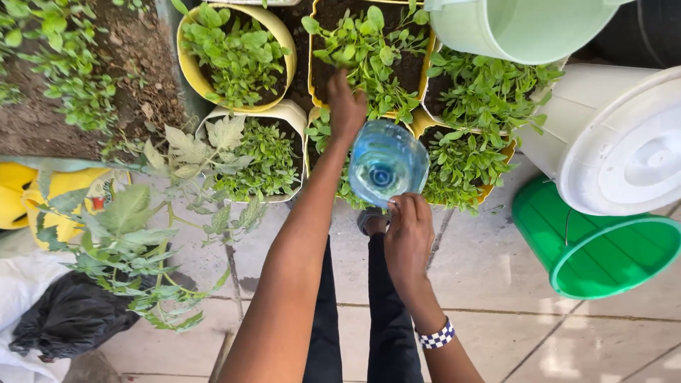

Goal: Watering and tending to small plants in recycled containers.

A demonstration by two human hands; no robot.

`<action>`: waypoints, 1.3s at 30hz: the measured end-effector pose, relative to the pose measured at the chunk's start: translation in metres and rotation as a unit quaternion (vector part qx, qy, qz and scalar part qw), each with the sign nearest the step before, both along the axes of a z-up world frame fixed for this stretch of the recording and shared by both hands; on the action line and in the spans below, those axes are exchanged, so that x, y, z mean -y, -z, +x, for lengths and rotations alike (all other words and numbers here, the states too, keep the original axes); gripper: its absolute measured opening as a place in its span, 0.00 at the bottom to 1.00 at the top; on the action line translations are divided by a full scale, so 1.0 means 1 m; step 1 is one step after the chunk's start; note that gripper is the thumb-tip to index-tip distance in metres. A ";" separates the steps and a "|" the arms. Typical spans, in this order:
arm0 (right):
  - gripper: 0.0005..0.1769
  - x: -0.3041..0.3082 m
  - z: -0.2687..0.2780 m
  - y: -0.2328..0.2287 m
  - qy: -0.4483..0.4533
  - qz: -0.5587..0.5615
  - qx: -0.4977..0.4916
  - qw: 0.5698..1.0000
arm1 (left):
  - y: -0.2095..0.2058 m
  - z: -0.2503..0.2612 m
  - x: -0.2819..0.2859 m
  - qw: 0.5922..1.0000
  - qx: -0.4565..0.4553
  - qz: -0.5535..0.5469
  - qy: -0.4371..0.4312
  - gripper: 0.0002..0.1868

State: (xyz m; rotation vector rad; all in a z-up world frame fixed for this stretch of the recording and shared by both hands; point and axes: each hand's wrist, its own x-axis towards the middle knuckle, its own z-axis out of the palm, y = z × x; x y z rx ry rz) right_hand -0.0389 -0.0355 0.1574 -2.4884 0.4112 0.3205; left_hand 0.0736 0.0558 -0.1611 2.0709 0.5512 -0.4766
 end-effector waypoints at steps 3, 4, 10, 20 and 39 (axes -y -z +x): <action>0.05 0.010 0.019 0.005 -0.047 -0.039 0.007 0.998 | 0.039 -0.026 0.012 0.983 0.102 0.062 0.141 0.41; 0.06 0.014 0.025 0.007 -0.078 -0.057 0.009 0.995 | 0.052 -0.036 0.015 0.963 0.127 0.106 0.214 0.42; 0.15 0.043 0.079 0.018 -0.262 -0.092 -0.008 0.961 | -0.018 -0.036 -0.010 0.943 0.232 0.075 0.227 0.44; 0.09 0.016 0.158 0.016 -0.432 -0.138 -0.037 0.891 | -0.028 -0.045 -0.006 0.903 0.189 0.230 0.310 0.39; 0.07 -0.026 0.195 0.066 -0.548 -0.224 -0.029 0.805 | -0.034 -0.054 -0.014 0.926 0.062 0.153 0.338 0.31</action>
